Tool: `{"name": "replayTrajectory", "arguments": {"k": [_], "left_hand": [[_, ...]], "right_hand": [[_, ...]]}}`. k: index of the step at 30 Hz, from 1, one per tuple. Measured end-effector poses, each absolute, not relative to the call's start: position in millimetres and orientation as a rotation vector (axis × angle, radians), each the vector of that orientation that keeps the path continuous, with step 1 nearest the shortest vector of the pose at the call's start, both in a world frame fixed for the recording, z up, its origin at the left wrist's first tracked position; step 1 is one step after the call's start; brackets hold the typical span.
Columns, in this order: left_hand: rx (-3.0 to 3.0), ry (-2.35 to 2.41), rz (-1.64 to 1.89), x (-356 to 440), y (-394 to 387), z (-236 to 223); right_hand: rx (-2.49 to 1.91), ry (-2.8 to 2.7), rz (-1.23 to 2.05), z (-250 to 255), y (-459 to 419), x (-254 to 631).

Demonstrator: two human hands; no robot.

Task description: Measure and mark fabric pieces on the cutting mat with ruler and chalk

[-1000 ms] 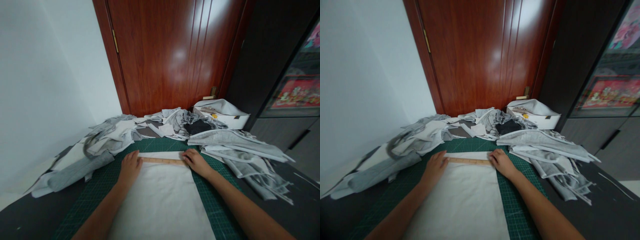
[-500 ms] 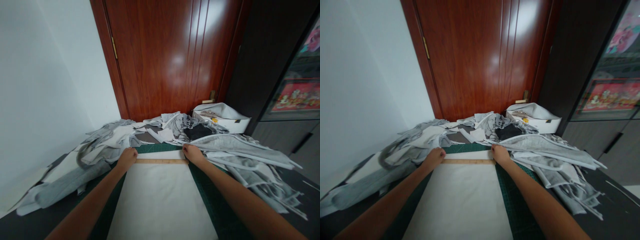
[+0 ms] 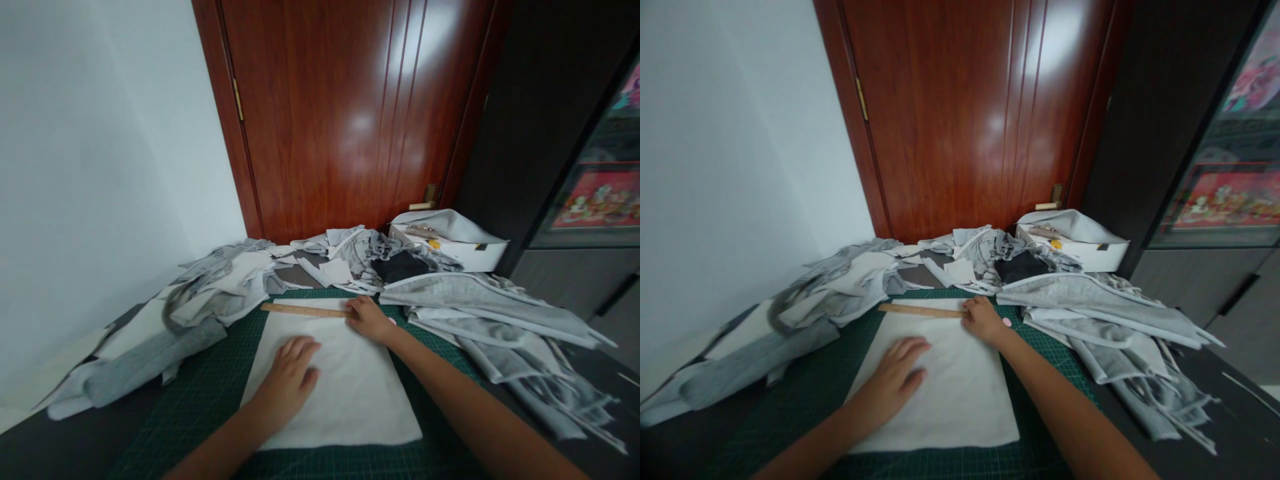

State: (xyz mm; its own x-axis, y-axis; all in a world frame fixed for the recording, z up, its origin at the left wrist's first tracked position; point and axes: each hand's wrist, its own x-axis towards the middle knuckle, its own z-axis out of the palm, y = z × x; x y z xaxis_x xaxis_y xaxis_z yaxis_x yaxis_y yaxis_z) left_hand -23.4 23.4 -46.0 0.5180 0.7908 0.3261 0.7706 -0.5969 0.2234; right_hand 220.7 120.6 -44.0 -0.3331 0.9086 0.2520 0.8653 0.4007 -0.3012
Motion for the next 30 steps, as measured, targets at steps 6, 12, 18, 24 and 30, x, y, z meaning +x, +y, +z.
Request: {"name": "replayTrajectory", "arguments": {"k": [6,12,18,24,30], "left_hand": [[2.750,1.402,0.447,-18,-9,-51],[2.794,1.433,0.441,-17,-5,-56],[2.882,1.433,0.484,-20,-3,-67],[2.942,1.407,0.561,-22,1,-74],[2.904,1.359,0.660,-20,-2,-68]], "right_hand": [[-1.541,-2.327,0.229,-33,127,219],[-1.528,-2.306,0.266,-32,125,211],[-1.549,-2.281,0.234,-38,126,209],[-1.554,-2.284,0.200,-38,140,211],[-1.545,-2.221,0.118,-26,122,214]]}}
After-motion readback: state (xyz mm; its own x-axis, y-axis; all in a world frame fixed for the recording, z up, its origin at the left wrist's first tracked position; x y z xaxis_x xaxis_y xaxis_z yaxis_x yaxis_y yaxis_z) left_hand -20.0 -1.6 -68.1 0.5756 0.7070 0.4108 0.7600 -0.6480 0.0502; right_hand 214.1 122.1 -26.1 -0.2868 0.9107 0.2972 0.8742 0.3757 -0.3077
